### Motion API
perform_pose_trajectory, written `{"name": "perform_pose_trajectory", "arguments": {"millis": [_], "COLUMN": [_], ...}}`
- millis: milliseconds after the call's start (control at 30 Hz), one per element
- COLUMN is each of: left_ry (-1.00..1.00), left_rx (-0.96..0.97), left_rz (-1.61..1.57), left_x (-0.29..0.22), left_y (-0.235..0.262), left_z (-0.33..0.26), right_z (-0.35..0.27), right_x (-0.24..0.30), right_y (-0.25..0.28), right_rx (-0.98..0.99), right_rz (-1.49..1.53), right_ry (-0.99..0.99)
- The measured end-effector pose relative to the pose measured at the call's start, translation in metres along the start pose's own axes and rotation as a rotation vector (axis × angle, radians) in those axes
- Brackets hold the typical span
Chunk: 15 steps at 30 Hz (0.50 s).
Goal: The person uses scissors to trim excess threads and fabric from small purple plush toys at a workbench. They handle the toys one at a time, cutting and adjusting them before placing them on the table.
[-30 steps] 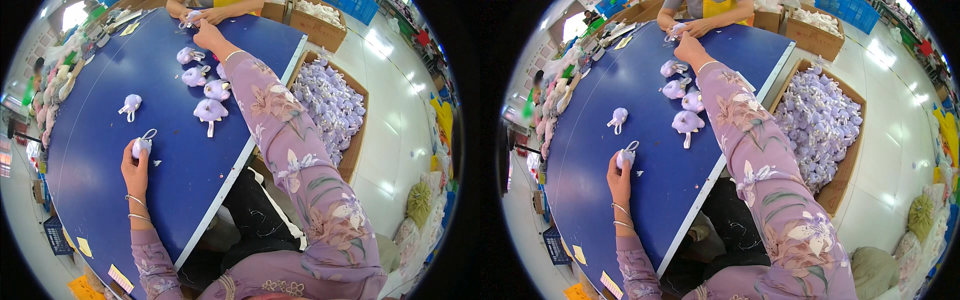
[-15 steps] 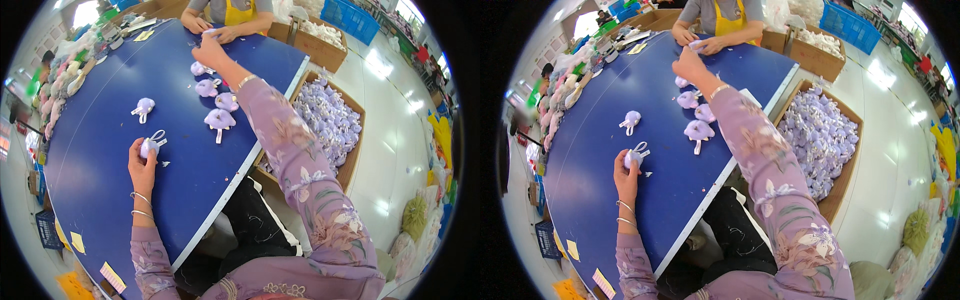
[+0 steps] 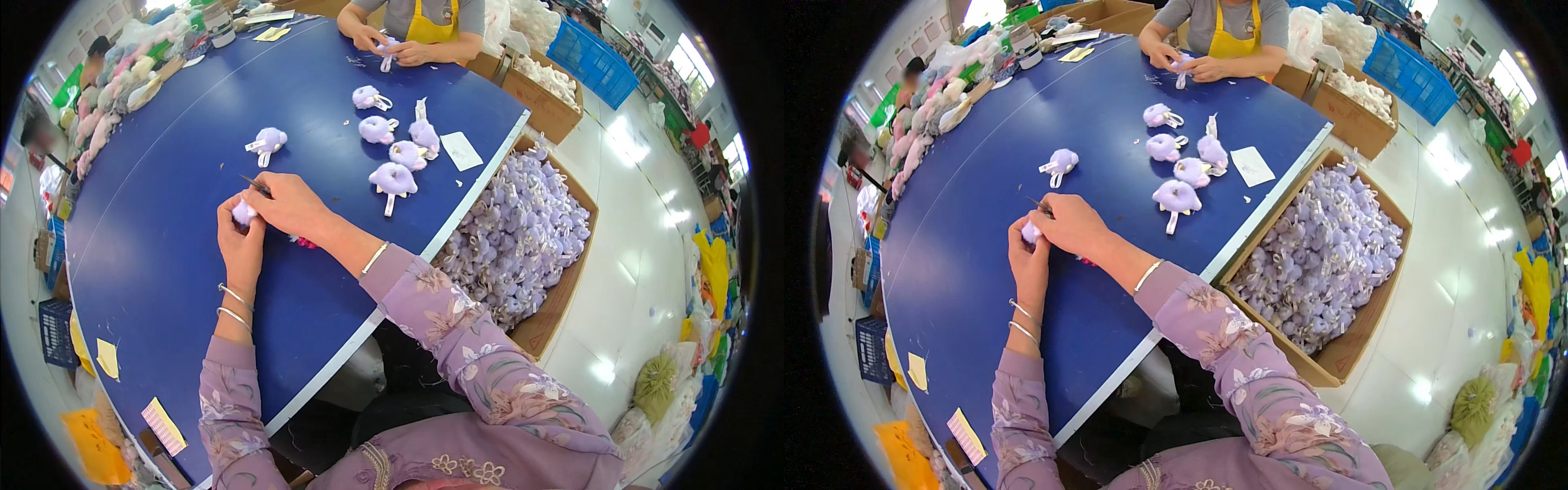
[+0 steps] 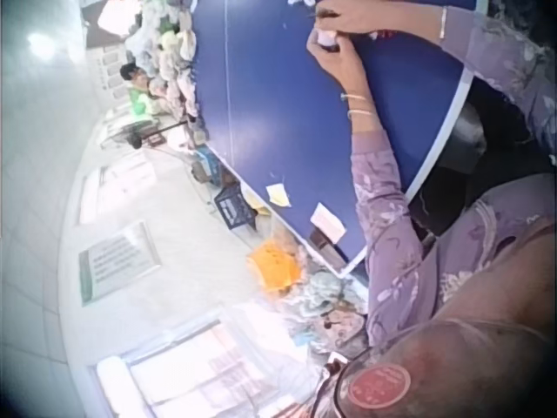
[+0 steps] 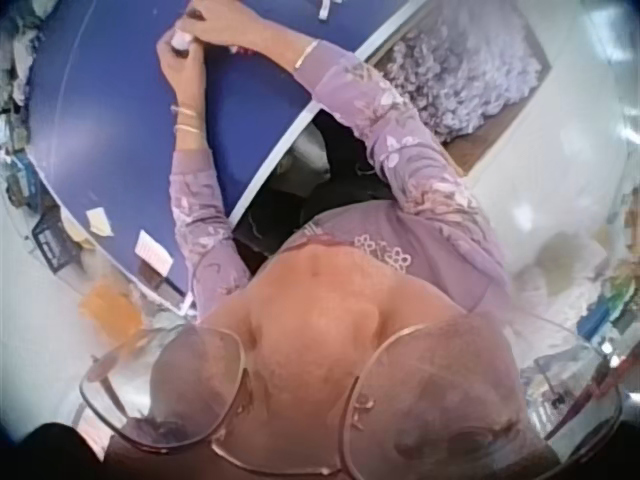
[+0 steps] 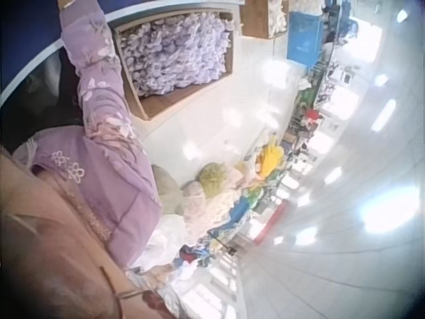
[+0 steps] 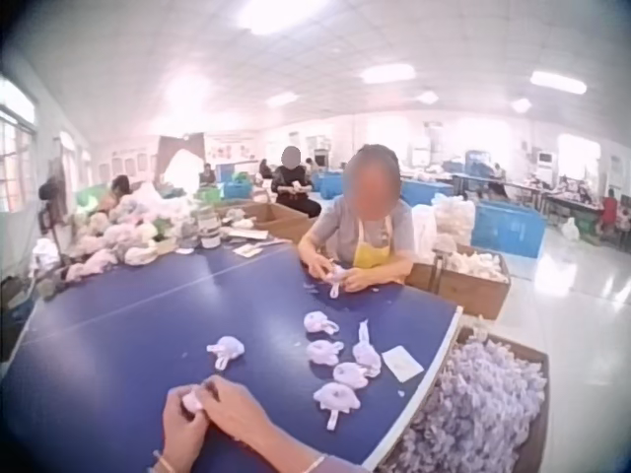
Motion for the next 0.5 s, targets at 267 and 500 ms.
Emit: {"name": "perform_pose_trajectory", "arguments": {"millis": [267, 500], "left_ry": [-0.045, 0.047], "left_rx": [0.021, 0.068], "left_rz": [-0.049, -0.174], "left_x": [-0.009, 0.003], "left_y": [-0.008, -0.005], "left_z": [0.004, 0.006], "right_z": [0.010, 0.013], "right_x": [-0.023, -0.026], "right_y": [0.002, 0.000], "right_rx": [0.119, 0.085], "right_rz": [0.098, 0.091], "right_ry": [-0.068, 0.000]}}
Point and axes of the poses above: each hand's wrist, its own z-axis towards the middle knuckle, its own y-axis out of the back of the hand, x = y × z, the point moved 4 cm from there along z, towards the middle knuckle, and after that the axes turned 9 degrees about -y, right-handed, at the moved point
